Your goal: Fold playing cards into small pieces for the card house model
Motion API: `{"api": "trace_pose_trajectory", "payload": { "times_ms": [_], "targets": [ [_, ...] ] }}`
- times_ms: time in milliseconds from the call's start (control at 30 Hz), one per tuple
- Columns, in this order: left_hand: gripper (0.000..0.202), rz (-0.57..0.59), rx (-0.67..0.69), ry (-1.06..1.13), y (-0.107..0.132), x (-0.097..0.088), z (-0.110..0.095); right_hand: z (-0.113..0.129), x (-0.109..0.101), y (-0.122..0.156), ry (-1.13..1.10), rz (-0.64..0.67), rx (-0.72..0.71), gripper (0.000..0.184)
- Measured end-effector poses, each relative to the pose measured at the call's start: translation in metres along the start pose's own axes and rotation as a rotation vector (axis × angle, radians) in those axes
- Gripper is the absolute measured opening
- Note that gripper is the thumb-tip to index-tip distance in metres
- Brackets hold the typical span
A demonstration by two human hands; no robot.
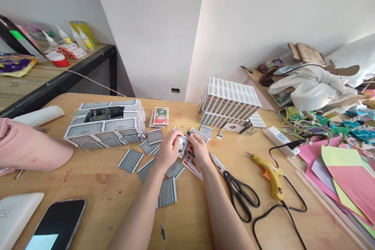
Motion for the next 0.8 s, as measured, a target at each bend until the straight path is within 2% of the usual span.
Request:
{"api": "trace_pose_trajectory", "payload": {
  "times_ms": [133,200,333,467,600,800],
  "targets": [
    [0.019,0.020,-0.003,0.057,0.000,0.002,0.000,-0.007,0.009,0.004,-0.020,0.187,0.112,0.033],
    [0.019,0.043,-0.012,0.090,0.000,0.003,0.000,-0.008,0.008,0.004,-0.027,0.221,0.119,0.034],
    [0.021,0.006,-0.066,0.207,-0.002,0.000,0.001,-0.007,0.001,-0.001,0.051,0.144,0.020,0.036],
    [0.029,-0.078,-0.228,0.391,-0.002,-0.002,0.013,-0.003,0.001,-0.003,0.211,0.053,-0.111,0.037],
    [0.027,-0.042,-0.333,0.313,-0.001,0.004,0.023,0.001,0.006,0.001,0.286,0.044,-0.178,0.035],
    [0.026,-0.068,-0.356,0.266,0.000,0.002,0.026,0.001,0.011,0.006,0.254,0.065,-0.172,0.033]
  ]
}}
Point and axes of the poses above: each hand's wrist, its own y-axis away from the middle knuckle, its own x-axis out of the palm, z = x × y, the point moved 7 cm from there along -y, towards the middle knuckle, and after that the axes turned 2 degrees about z, right-handed, at the moved point
